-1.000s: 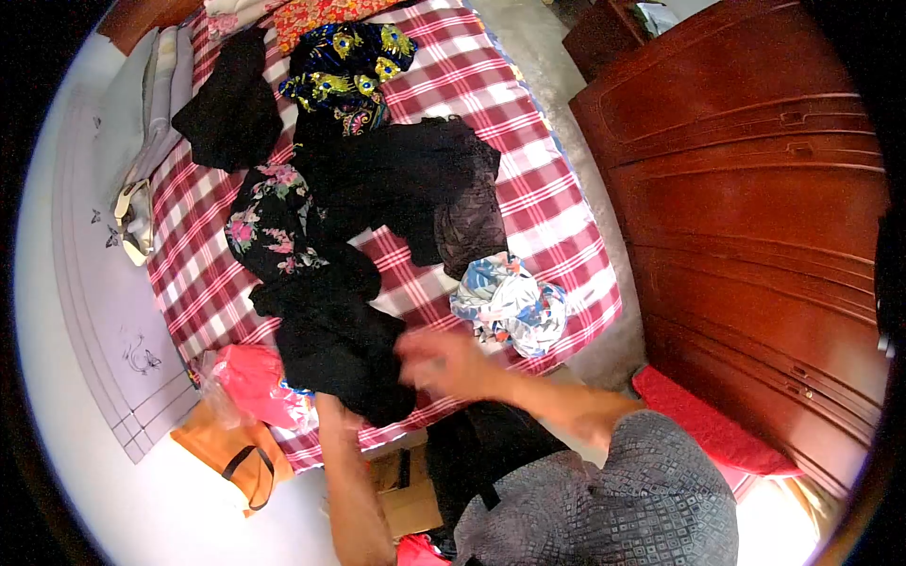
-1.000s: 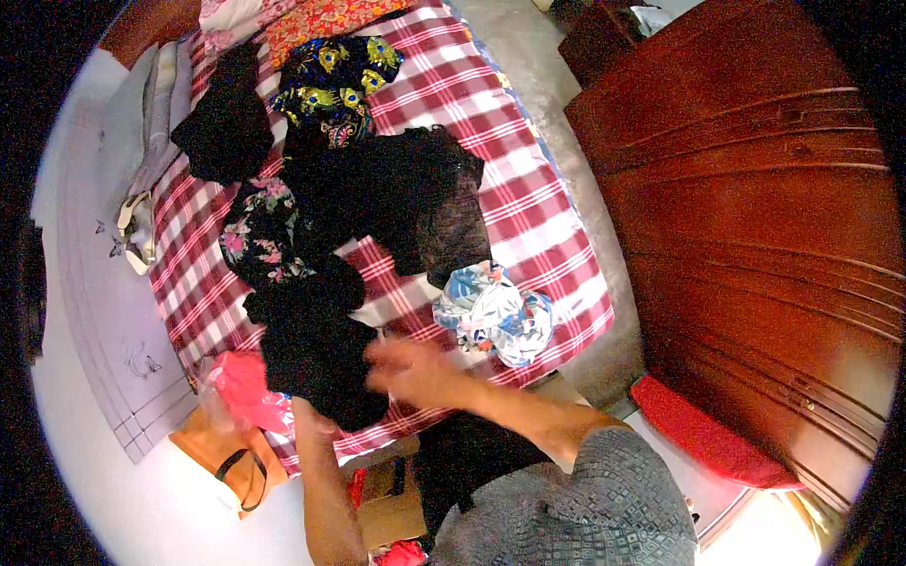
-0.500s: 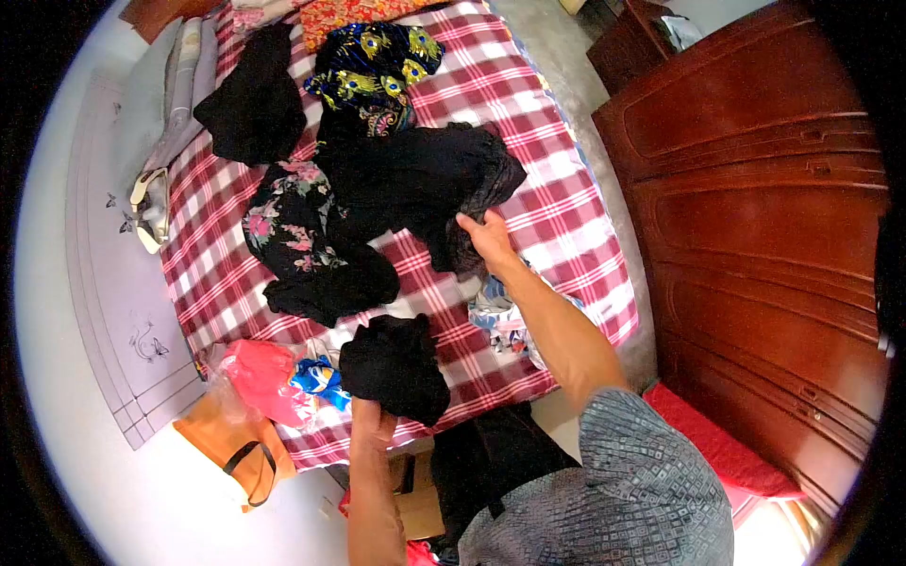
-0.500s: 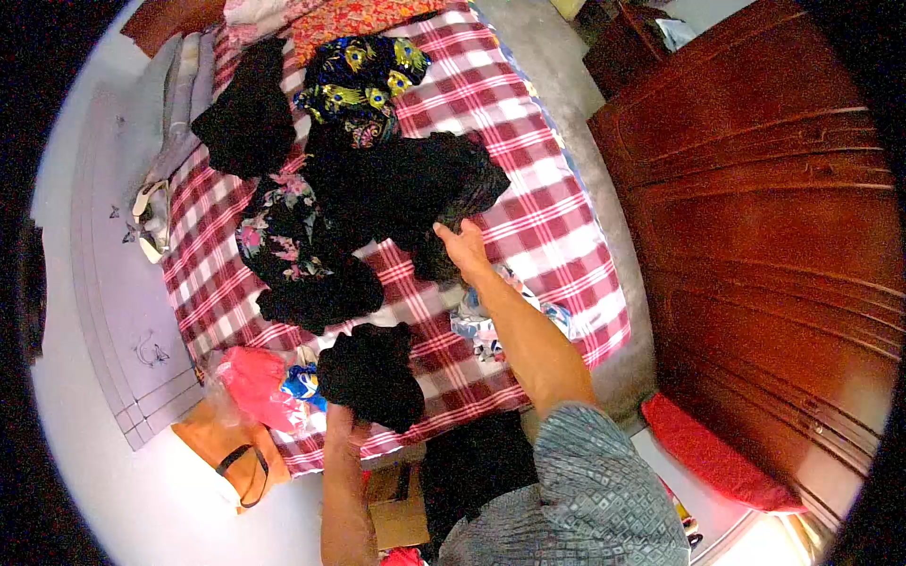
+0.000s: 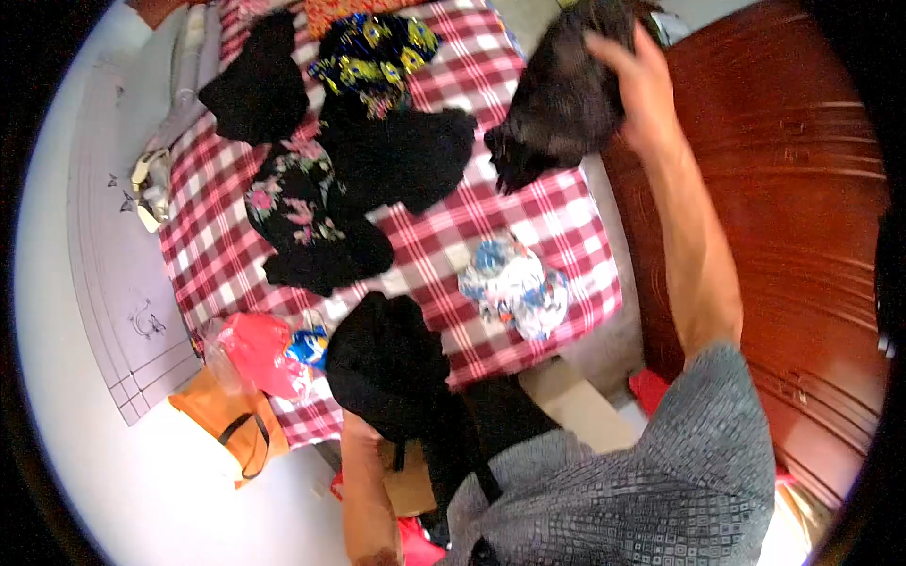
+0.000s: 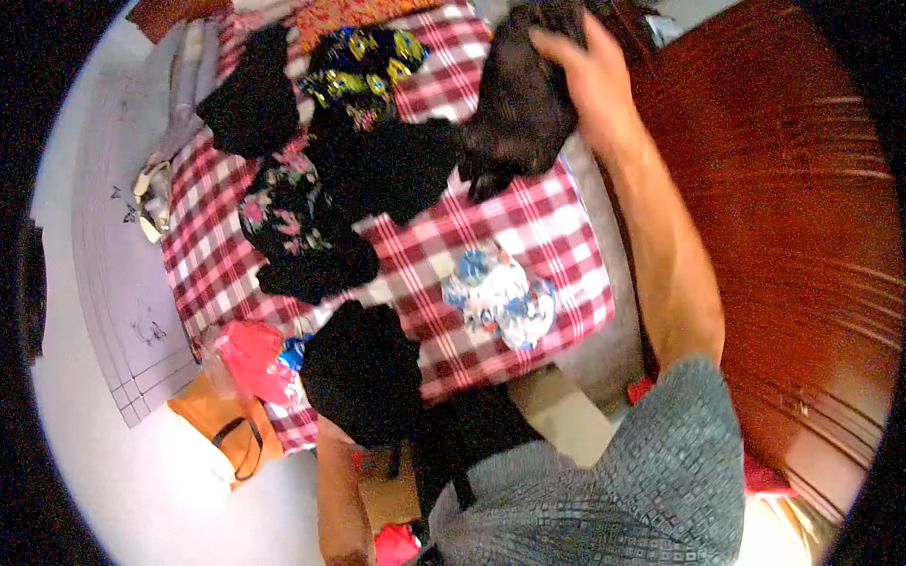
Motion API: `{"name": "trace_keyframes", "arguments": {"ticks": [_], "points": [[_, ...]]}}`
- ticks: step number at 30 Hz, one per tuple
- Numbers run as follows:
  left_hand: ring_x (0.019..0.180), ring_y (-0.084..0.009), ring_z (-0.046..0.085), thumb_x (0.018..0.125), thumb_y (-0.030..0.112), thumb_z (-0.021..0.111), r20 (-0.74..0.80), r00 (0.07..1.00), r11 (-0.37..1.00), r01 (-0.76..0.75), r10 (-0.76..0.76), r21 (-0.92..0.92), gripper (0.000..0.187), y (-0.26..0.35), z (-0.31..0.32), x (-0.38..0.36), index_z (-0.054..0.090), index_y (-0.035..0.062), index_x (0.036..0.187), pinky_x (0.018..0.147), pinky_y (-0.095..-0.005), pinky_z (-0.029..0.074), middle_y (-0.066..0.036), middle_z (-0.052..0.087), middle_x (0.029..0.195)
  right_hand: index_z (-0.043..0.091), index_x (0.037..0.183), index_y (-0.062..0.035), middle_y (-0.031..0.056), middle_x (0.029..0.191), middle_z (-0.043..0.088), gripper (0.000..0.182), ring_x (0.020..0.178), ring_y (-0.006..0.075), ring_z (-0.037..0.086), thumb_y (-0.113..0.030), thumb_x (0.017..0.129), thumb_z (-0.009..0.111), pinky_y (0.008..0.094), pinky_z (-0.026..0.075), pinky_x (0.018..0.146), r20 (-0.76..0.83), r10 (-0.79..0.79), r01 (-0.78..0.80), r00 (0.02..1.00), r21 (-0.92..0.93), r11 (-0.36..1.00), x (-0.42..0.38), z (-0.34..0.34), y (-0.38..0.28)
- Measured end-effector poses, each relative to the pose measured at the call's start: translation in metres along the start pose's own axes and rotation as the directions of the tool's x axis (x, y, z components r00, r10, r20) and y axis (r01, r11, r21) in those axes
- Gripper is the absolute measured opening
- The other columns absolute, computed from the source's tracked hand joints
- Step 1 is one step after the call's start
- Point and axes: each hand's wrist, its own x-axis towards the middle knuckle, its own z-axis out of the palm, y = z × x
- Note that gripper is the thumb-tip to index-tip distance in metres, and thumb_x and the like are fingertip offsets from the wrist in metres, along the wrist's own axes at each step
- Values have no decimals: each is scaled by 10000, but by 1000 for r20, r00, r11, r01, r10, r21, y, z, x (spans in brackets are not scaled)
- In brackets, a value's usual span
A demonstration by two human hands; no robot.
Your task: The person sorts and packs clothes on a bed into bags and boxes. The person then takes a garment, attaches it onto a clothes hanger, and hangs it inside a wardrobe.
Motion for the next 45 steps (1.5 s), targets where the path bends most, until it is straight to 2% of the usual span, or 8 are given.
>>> {"name": "trace_keyframes", "arguments": {"ticks": [9, 15, 18, 23, 25, 33, 38, 45], "points": [[1237, -287, 590, 987, 362, 612, -50, 999, 1000, 6, -8, -24, 513, -17, -33, -33, 540, 82, 1411, 1054, -446, 487, -82, 599, 1392, 313, 1576, -144, 106, 1532, 426, 683, 1394, 187, 409, -100, 978, 642, 380, 323, 1181, 473, -298, 387, 829, -102, 916, 29, 53, -11], [1236, -289, 589, 987, 360, 611, -61, 998, 998, 0, -3, -63, 516, -36, -42, -45, 540, 77, 1412, 1054, -447, 487, -85, 598, 1394, 448, 1476, -36, 266, 1345, 591, 859, 1202, 327, 625, -525, 838, 752, 433, 508, 1010, 383, 371, 175, 846, -856, 486, -96, 20, 248], [1236, -290, 589, 987, 359, 610, -48, 999, 996, -10, 6, -84, 517, -50, -45, -53, 540, 74, 1413, 1054, -447, 487, -86, 598, 1395, 324, 1530, -32, 271, 1316, 608, 1103, 1171, 350, 637, -408, 680, 917, 453, 505, 993, 178, 801, -106, 572, -952, 287, -218, -4, 288], [1236, -292, 589, 988, 357, 609, -24, 999, 997, -33, 31, -70, 519, -74, -49, -62, 540, 70, 1414, 1054, -448, 486, -88, 596, 1397, 629, 1268, -22, 189, 1095, 721, 577, 977, 297, 707, -305, 804, 822, 435, 562, 857, 126, 907, -347, 403, -895, 279, -343, -33, 310], [1235, -297, 588, 990, 353, 604, -3, 1000, 992, -2, 2, -129, 521, -74, -43, -65, 537, 63, 1417, 1054, -448, 485, -94, 593, 1401, 712, 1089, -28, 84, 871, 717, 337, 777, 196, 684, -298, 889, 741, 351, 566, 682, 228, 869, -768, 438, -406, 494, -353, -30, 292], [1220, -287, 609, 986, 340, 607, -78, 970, 956, 210, -230, -207, 498, -99, -80, -64, 578, 40, 1383, 1038, -429, 503, -112, 604, 1394, 726, 934, -115, -116, 600, 500, 201, 445, 22, 363, -306, 978, 684, 216, 291, 406, -155, 454, -476, 878, -396, 785, -182, -27, 83], [1233, -265, 607, 969, 374, 646, -170, 965, 963, 162, -201, -218, 522, -98, -38, -65, 582, 52, 1375, 1027, -418, 512, -109, 605, 1391, 689, 1190, -2, 10, 1062, 691, 245, 956, 81, 591, -163, 1013, 637, 252, 479, 839, -173, -6, -25, 985, -176, 984, -119, -14, 6], [1190, -272, 610, 1014, 386, 566, -128, 951, 943, 251, -283, -218, 519, -71, 29, -66, 532, 48, 1406, 1024, -423, 504, -88, 606, 1369, 357, 1506, 42, 294, 1542, 378, 869, 1377, 395, 463, -420, 884, 751, 462, 384, 1147, 323, 300, -3, 898, -676, 737, -136, 34, 63]]}}
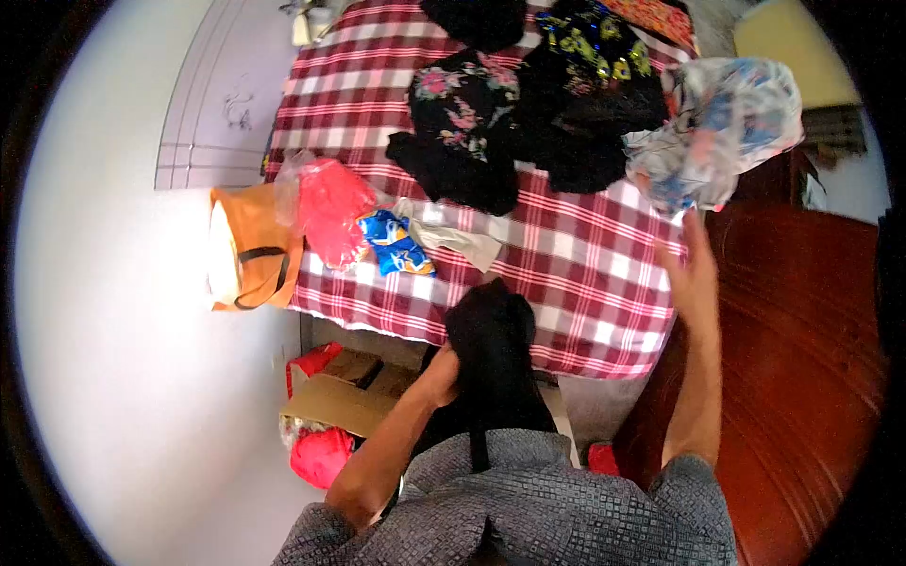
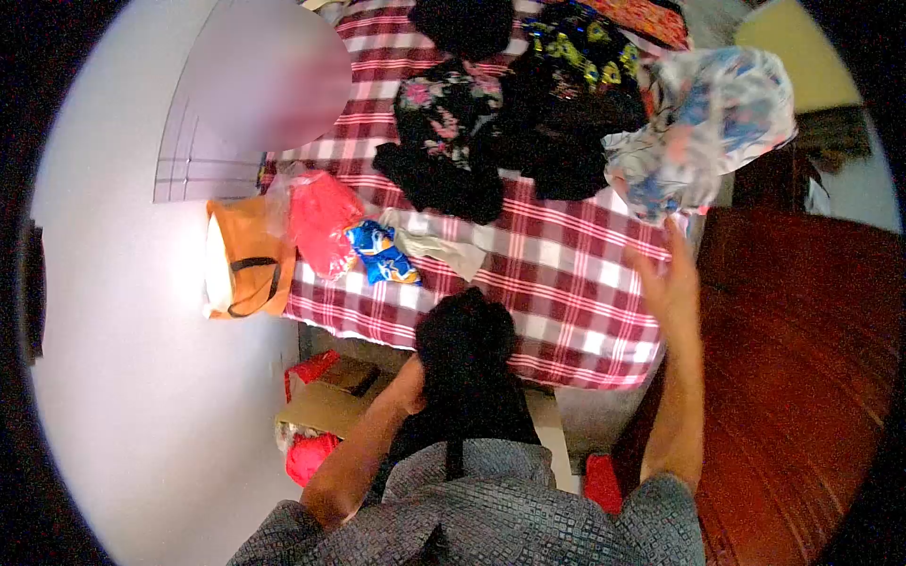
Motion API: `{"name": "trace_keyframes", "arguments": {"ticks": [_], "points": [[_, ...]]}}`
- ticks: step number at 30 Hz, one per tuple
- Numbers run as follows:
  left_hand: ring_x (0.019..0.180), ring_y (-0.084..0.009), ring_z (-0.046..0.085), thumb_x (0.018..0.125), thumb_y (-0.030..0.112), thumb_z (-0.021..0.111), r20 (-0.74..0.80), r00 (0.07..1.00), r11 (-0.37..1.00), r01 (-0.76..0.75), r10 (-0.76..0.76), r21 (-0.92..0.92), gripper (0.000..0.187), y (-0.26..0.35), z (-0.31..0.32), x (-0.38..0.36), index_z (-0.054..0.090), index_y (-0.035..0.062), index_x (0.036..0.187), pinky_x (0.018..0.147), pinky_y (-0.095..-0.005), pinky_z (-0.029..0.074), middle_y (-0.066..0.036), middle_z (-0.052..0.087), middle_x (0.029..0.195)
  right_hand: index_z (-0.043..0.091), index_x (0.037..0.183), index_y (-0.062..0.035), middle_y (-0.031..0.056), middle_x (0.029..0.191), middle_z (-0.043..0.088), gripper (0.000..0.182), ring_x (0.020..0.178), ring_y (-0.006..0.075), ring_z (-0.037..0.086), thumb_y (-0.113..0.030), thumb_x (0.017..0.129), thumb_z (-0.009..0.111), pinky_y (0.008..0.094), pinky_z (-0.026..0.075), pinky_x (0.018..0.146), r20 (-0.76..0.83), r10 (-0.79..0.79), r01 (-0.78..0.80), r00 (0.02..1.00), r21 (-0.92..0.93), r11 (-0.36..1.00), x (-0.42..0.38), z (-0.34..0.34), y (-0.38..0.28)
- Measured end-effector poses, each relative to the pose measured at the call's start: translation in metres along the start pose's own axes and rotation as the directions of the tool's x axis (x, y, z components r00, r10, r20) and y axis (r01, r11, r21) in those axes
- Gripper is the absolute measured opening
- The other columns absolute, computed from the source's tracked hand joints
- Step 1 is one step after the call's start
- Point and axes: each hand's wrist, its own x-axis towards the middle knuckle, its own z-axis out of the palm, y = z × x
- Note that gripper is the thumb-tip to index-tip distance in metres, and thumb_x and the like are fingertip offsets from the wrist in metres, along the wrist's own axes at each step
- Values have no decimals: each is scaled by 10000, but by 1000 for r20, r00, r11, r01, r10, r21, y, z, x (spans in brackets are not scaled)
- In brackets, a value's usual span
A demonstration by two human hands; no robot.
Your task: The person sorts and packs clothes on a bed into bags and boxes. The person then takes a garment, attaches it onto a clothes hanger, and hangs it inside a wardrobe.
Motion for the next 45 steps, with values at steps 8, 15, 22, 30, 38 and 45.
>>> {"name": "trace_keyframes", "arguments": {"ticks": [8, 15, 22, 30, 38, 45], "points": [[1220, -190, 496, 1005, 150, 541, 282, 872, 843, -471, 400, 261, 461, -24, 52, 39, 434, -2, 1427, 1069, -325, 410, -84, 533, 1339, 477, 1418, -9, 88, 1292, 612, 675, 1162, 179, 570, -72, 831, 803, 331, 493, 962, 639, -31, -360, 769, 473, 804, -140, 145, -32], [1189, -189, 577, 999, 325, 651, 349, 895, 814, -412, 278, 408, 544, 3, 17, 48, 516, 22, 1430, 991, -347, 507, -88, 601, 1307, 645, 1199, 17, 93, 1112, 715, 356, 969, 196, 661, -43, 867, 757, 321, 513, 912, 343, 334, -455, 878, 378, 806, -87, 110, -9], [1094, -215, 610, 899, 303, 749, -252, 697, 705, -495, 671, 509, 519, 86, -143, 173, 615, -40, 1264, 937, -355, 501, -148, 657, 1201, 431, 1464, 25, 199, 1436, 509, 718, 1276, 248, 523, -144, 867, 793, 368, 419, 1084, -64, -65, 67, 996, 43, 997, -19, 116, 12], [1086, -209, 634, 778, 25, 809, -298, 339, 449, -739, 892, 502, 532, 146, -225, 253, 561, 8, 1248, 1021, -382, 485, -95, 681, 1142, 469, 1419, 24, 238, 1406, 532, 704, 1323, 402, 485, -269, 854, 769, 450, 394, 1108, 330, -280, 328, 901, -100, 939, 5, 318, 33], [892, -155, 663, 877, 211, 772, -81, 781, 728, -532, 619, 432, 297, 130, -182, 209, 707, 22, 1097, 804, -329, 531, -63, 729, 1019, 660, 1130, -11, 178, 1041, 722, 362, 879, 292, 701, -244, 861, 721, 436, 546, 757, 825, 232, 9, 515, -275, 961, 19, 419, -15], [989, -155, 669, 915, 280, 764, 123, 919, 839, -392, 374, 378, 409, 69, -166, 170, 686, 24, 1223, 921, -335, 533, -62, 731, 1123, 651, 1180, -36, 54, 976, 689, 315, 825, 180, 648, -159, 894, 698, 344, 529, 726, 700, 153, -592, 698, 444, 672, -29, 397, 74]]}}
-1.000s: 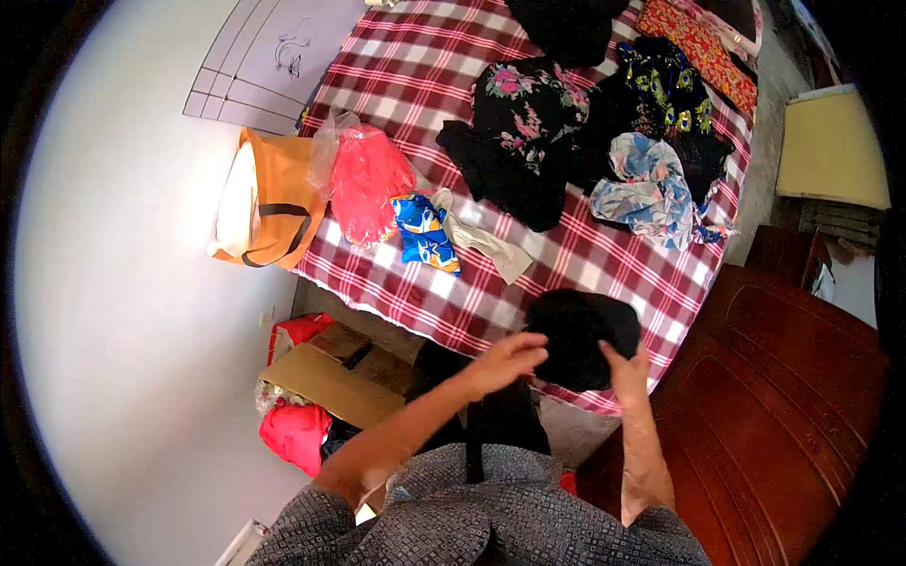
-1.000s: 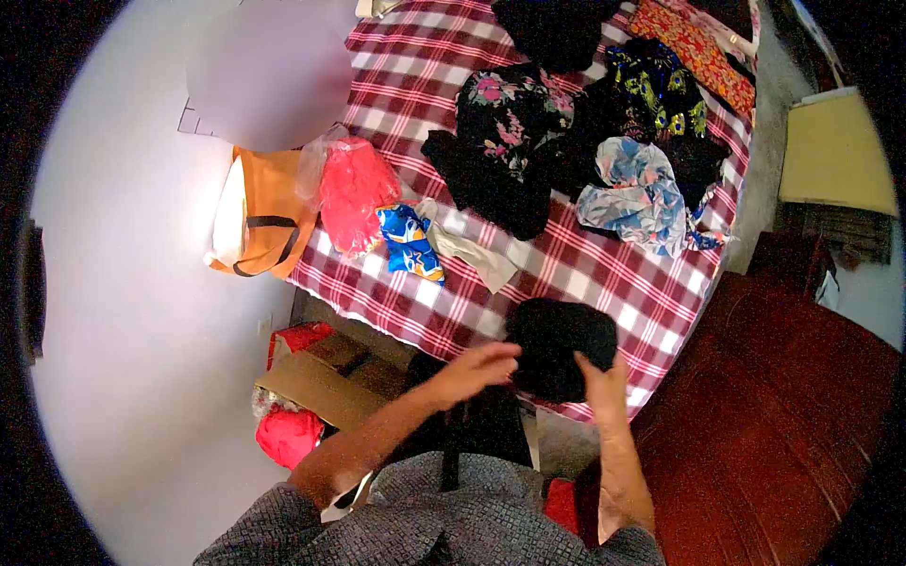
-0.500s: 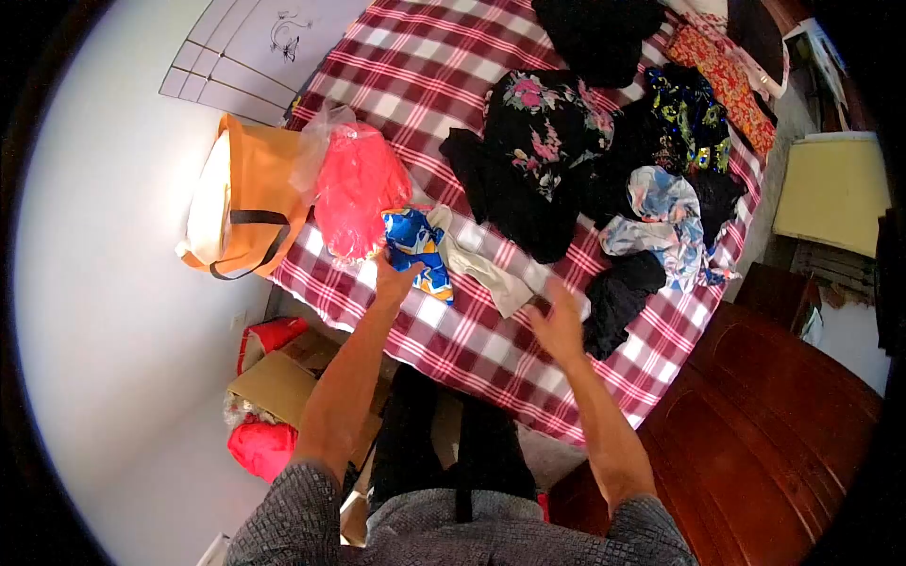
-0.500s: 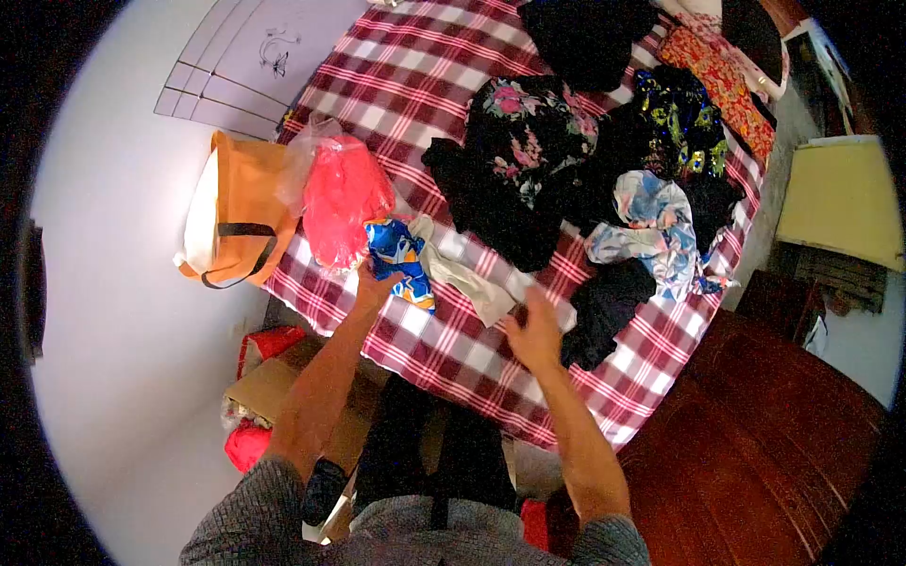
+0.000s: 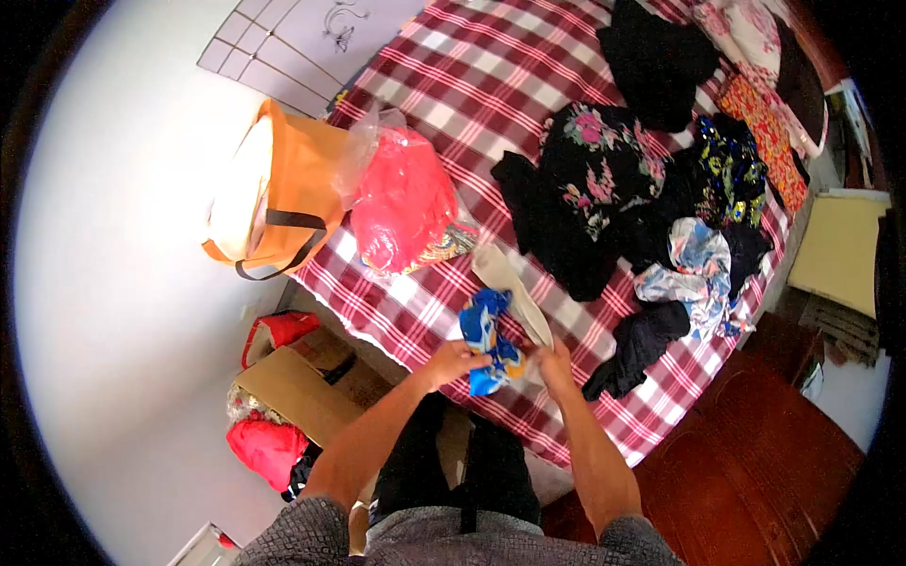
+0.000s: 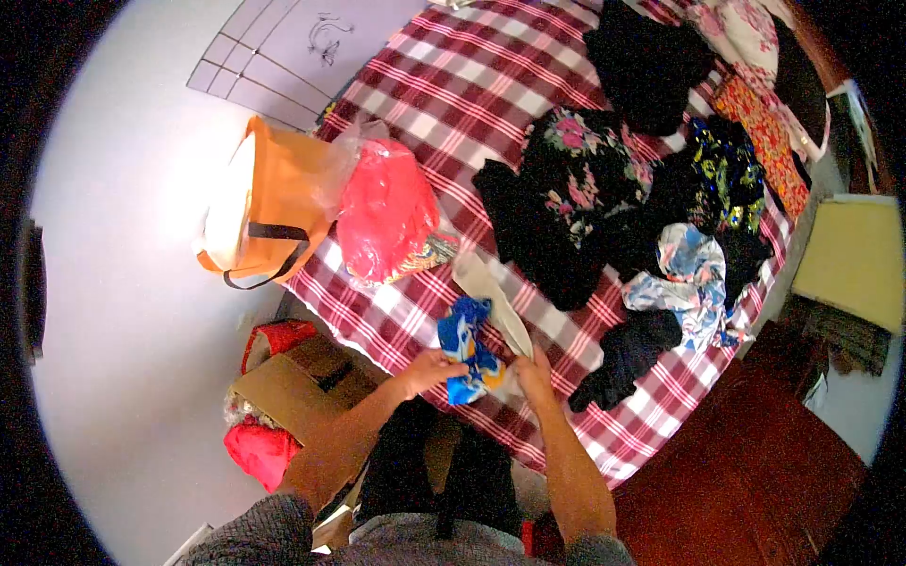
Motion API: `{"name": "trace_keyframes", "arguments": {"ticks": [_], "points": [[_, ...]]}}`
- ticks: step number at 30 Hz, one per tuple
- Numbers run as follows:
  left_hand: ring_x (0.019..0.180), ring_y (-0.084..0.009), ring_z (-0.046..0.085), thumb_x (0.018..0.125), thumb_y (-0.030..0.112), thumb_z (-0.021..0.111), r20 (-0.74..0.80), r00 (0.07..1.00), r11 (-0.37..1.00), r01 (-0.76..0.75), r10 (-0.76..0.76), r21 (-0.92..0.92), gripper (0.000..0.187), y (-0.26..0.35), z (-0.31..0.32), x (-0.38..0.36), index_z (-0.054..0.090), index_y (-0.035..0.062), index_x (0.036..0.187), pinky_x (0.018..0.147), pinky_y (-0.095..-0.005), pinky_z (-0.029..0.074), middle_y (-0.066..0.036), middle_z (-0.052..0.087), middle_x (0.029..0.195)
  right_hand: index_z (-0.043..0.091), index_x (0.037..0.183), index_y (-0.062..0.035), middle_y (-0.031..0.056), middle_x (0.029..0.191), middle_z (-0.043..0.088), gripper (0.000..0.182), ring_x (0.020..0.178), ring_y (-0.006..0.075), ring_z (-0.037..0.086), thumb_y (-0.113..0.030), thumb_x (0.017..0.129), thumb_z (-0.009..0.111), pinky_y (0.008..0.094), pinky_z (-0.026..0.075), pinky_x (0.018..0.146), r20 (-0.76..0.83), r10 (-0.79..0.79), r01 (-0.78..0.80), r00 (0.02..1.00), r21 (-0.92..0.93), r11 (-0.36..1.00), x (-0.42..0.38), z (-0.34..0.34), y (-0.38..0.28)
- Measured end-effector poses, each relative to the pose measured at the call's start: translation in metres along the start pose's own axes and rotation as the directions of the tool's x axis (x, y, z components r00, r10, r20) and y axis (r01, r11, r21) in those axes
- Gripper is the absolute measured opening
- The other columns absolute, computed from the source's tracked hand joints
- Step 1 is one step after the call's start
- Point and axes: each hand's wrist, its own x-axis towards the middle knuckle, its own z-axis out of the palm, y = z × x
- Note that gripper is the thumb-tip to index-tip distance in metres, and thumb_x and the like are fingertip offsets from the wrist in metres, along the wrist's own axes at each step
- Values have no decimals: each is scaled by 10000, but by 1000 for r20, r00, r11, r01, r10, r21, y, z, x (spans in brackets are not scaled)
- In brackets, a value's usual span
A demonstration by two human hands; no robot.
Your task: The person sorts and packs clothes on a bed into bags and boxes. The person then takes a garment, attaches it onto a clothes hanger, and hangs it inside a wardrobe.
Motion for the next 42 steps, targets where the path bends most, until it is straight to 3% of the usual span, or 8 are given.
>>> {"name": "trace_keyframes", "arguments": {"ticks": [8, 10, 14, 16, 19, 26, 32, 42], "points": [[928, -183, 613, 910, 358, 749, 324, 932, 681, -132, -161, 720, 380, 53, 0, 13, 684, 102, 1183, 825, -329, 500, -37, 661, 993, 684, 1169, -34, 33, 1004, 714, 299, 838, 126, 660, -194, 922, 736, 283, 543, 730, 82, 341, -330, 937, -121, 936, -62, 45, -28], [891, -230, 649, 837, 444, 789, -36, 900, 861, -403, 434, 310, 470, 16, -54, 44, 690, 21, 1018, 824, -361, 523, -112, 709, 1008, 702, 1128, -34, 32, 1018, 717, 240, 860, 121, 663, -170, 932, 729, 285, 543, 744, 27, 223, -221, 974, -57, 974, -64, 45, -30], [1217, -396, 569, 738, 531, 846, -652, 353, 705, -32, 671, 709, 963, 90, -155, 39, 453, -53, 1393, 1016, -471, 483, -269, 546, 1371, 703, 1128, -35, 14, 996, 713, 244, 833, 102, 640, -178, 931, 729, 264, 515, 728, -217, 54, -79, 975, -105, 991, -77, 18, -37], [1253, -361, 553, 708, 507, 883, -739, 291, 747, 109, 607, 656, 983, 92, -201, 48, 451, -56, 1388, 1067, -449, 460, -246, 528, 1400, 704, 1126, -46, 5, 987, 708, 233, 825, 86, 619, -182, 937, 726, 251, 495, 717, -275, 31, -76, 961, -156, 985, -79, -8, -30], [1310, -317, 517, 672, 486, 918, -617, 637, 882, -402, 462, 246, 1092, 95, -240, 67, 373, -54, 1448, 1116, -418, 424, -211, 506, 1435, 726, 1054, -48, 40, 925, 735, 195, 814, 116, 657, -199, 932, 716, 297, 518, 711, -214, -77, -11, 974, -381, 924, -80, -51, -3], [1295, -288, 540, 616, 421, 968, -669, 576, 878, -386, 469, 283, 1224, 94, -236, 83, 259, -40, 1501, 1082, -398, 460, -197, 477, 1478, 696, 1052, -39, 237, 933, 708, 357, 872, 397, 698, -349, 874, 716, 450, 547, 751, 67, 84, 38, 994, -952, 305, -95, -70, -1], [1120, -257, 642, 751, 141, 867, -569, 787, 916, -376, 239, -136, 609, 113, -188, 47, 611, 16, 1290, 994, -395, 507, -106, 674, 1234, 687, 1085, -51, 231, 958, 712, 402, 919, 398, 695, -396, 879, 700, 454, 541, 800, 73, 70, 48, 995, -952, 303, -83, -64, 26], [1238, -300, 579, 743, 233, 905, -433, 900, 952, -180, 58, -247, 853, -3, -55, -33, 466, -49, 1417, 1111, -419, 428, -196, 608, 1346, 719, 1063, -30, 159, 916, 742, 347, 829, 278, 705, -321, 874, 733, 395, 535, 764, -50, 102, -92, 994, -876, 473, -84, -59, 12]]}}
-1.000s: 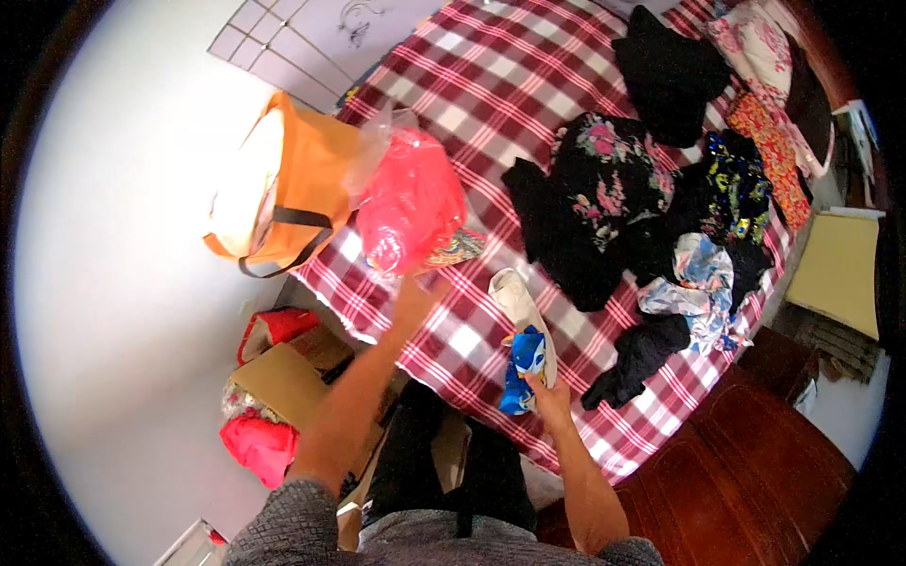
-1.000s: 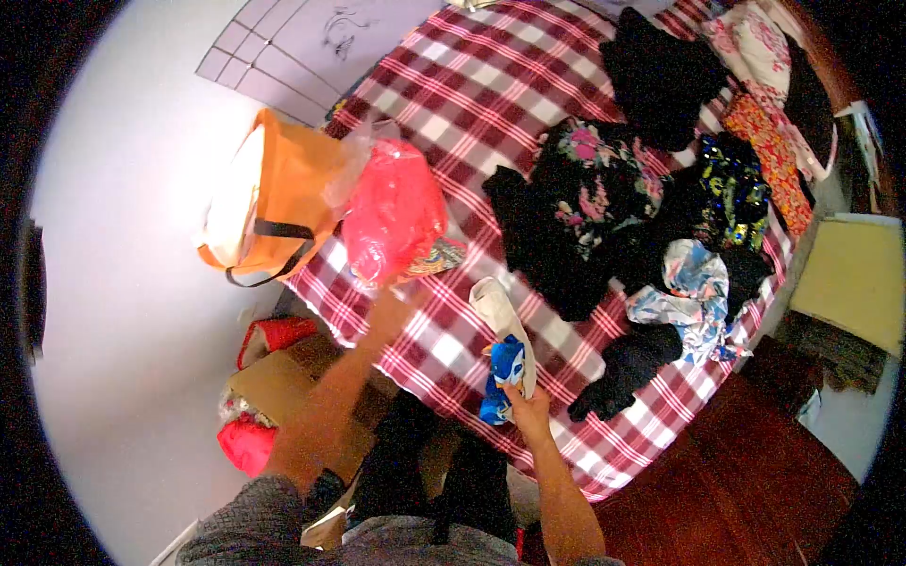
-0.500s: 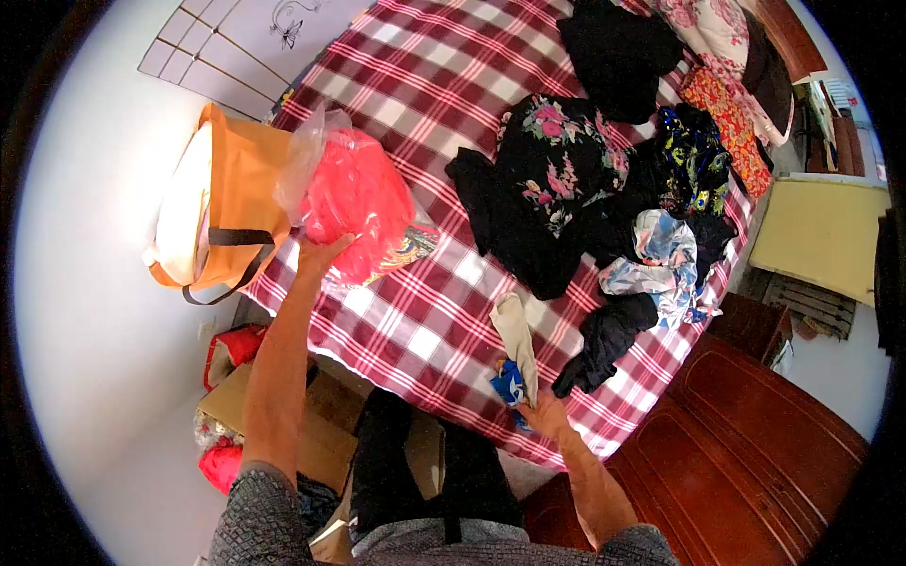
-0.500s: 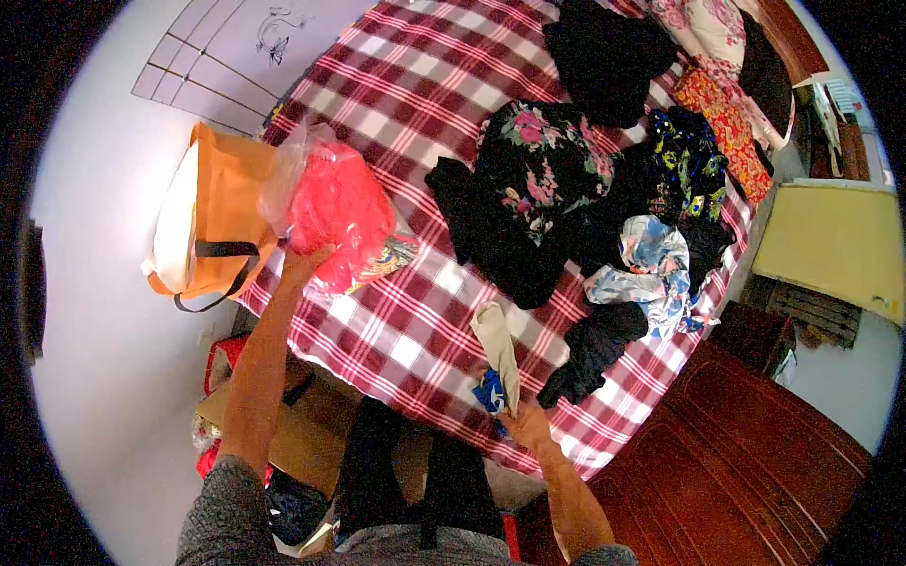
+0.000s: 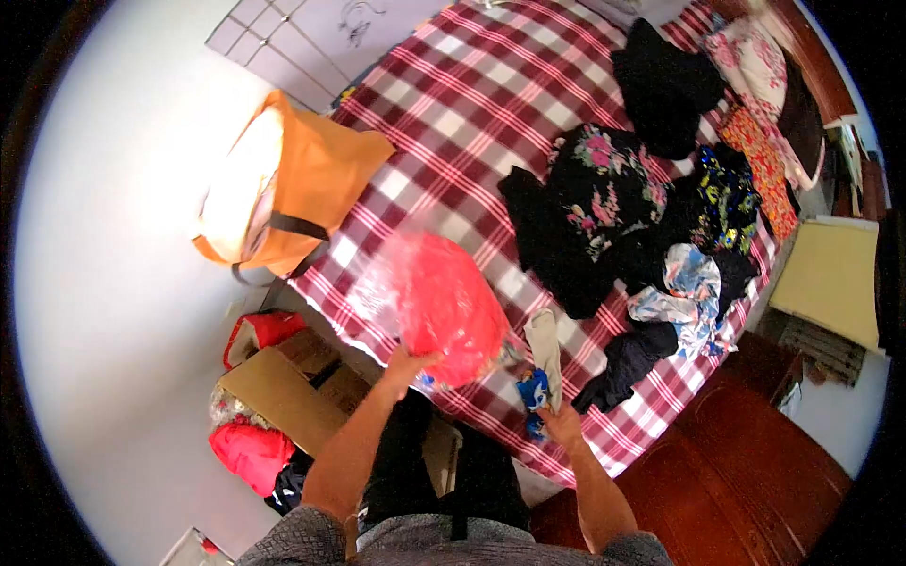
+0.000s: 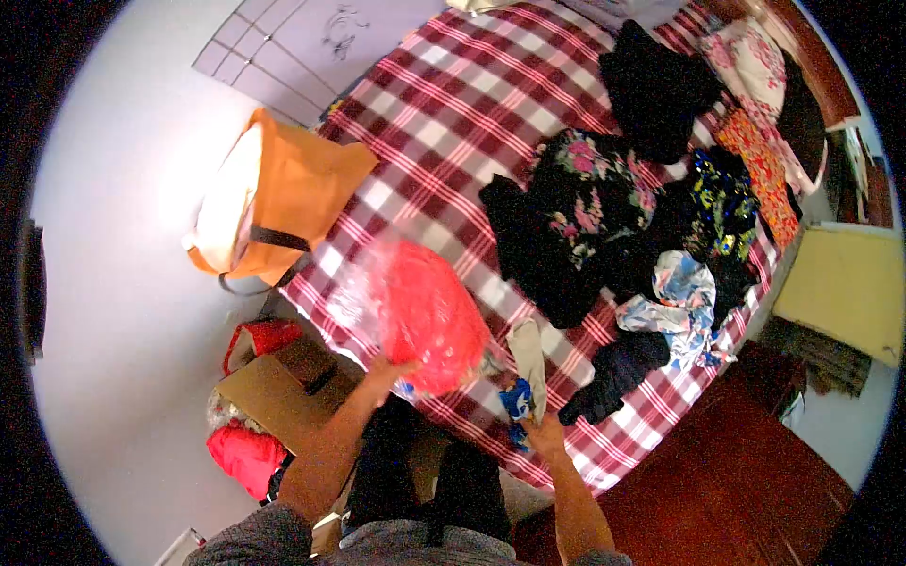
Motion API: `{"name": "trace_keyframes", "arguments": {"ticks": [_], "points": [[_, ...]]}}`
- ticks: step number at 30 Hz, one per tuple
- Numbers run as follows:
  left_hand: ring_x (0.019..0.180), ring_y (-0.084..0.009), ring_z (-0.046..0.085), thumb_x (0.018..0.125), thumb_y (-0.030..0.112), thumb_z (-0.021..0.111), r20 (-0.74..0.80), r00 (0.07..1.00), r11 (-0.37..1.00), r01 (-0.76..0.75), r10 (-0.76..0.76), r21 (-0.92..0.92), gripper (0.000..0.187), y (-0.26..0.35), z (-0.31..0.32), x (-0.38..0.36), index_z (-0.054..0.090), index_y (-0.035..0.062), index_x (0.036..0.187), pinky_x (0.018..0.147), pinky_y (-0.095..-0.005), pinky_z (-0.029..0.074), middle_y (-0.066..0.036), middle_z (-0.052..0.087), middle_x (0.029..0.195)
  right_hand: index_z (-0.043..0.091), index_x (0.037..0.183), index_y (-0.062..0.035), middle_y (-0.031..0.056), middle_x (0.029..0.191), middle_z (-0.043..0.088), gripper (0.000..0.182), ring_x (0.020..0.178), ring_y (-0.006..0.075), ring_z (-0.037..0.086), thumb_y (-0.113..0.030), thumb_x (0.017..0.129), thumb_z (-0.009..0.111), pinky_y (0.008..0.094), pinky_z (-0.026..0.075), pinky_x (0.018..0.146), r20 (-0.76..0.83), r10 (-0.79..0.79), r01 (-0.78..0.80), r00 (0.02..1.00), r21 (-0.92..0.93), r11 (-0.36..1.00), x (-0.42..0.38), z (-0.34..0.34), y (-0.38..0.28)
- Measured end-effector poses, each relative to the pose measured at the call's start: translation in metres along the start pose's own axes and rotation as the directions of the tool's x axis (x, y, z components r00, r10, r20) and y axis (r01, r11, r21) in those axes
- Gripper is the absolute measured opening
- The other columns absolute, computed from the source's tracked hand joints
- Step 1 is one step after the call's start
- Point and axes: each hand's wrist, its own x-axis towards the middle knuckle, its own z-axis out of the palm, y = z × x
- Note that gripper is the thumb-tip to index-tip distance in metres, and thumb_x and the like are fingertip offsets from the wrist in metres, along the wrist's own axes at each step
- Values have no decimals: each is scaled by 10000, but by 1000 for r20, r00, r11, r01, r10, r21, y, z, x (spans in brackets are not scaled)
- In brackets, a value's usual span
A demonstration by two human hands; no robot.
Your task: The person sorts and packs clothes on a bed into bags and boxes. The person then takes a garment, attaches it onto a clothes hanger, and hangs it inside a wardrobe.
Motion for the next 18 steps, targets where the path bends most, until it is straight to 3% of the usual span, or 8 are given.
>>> {"name": "trace_keyframes", "arguments": {"ticks": [2, 3, 6, 8, 10, 12, 14, 18], "points": [[1241, -289, 576, 721, 273, 924, -3, 994, 992, 111, -111, 54, 890, -37, -11, -2, 469, -40, 1419, 1103, -417, 430, -191, 605, 1349, 710, 1092, -25, 132, 939, 751, 314, 837, 243, 707, -249, 874, 741, 381, 532, 757, -98, -1, 15, 995, 142, 990, -5, -9, 0], [1239, -282, 578, 709, 306, 932, -40, 994, 995, 99, -97, 33, 943, -32, -10, -9, 446, -46, 1436, 1097, -434, 431, -188, 609, 1339, 700, 1134, -65, 194, 950, 727, 417, 894, 359, 710, -387, 870, 734, 418, 535, 766, -190, -89, 122, 978, 174, 977, 9, 10, 39], [1185, -283, 605, 769, 297, 898, -123, 983, 990, 138, -136, 7, 912, -22, -18, 2, 384, -19, 1453, 993, -413, 523, -188, 601, 1330, 697, 1143, -70, 194, 963, 723, 405, 891, 364, 702, -354, 861, 757, 408, 536, 773, -145, -118, 143, 982, 175, 974, 14, 0, 52], [1177, -286, 609, 776, 317, 890, -170, 980, 993, 114, -107, 31, 892, -17, -12, 15, 397, -34, 1432, 988, -421, 529, -191, 582, 1351, 697, 1163, -79, 144, 977, 735, 387, 869, 311, 700, -316, 867, 770, 392, 535, 768, -188, -108, 133, 976, 124, 983, 16, 1, 53], [1077, -262, 664, 774, 308, 891, -155, 987, 999, -43, 45, 13, 750, -5, -4, 29, 525, -25, 1338, 929, -414, 557, -175, 650, 1251, 689, 1140, -9, 13, 938, 711, 291, 814, 135, 621, -176, 906, 733, 297, 505, 746, -169, -117, 169, 979, 335, 927, 16, 1, 48], [1036, -237, 673, 768, 271, 894, -130, 991, 1000, -6, 5, -8, 696, -8, -7, 50, 556, -15, 1305, 905, -394, 561, -144, 671, 1195, 696, 1132, -13, 4, 949, 708, 290, 812, 115, 610, -186, 905, 746, 288, 500, 741, -145, -60, 107, 988, 345, 932, 11, -1, 36], [994, -212, 681, 761, 234, 896, -106, 994, 999, 22, -25, -25, 644, 2, -4, 52, 586, -6, 1272, 880, -374, 565, -114, 693, 1139, 701, 1134, -25, 3, 954, 709, 286, 803, 91, 604, -193, 908, 753, 271, 498, 728, -15, 193, -178, 981, 321, 930, 5, -6, 24], [898, -166, 692, 799, 143, 854, 73, 996, 990, 52, -43, -130, 366, 3, 9, 37, 692, 15, 1101, 817, -345, 569, -72, 729, 1006, 700, 1145, -30, 44, 976, 742, 316, 868, 155, 660, -225, 902, 749, 331, 518, 775, -70, -78, 104, 994, 570, 815, -3, 8, 26]]}}
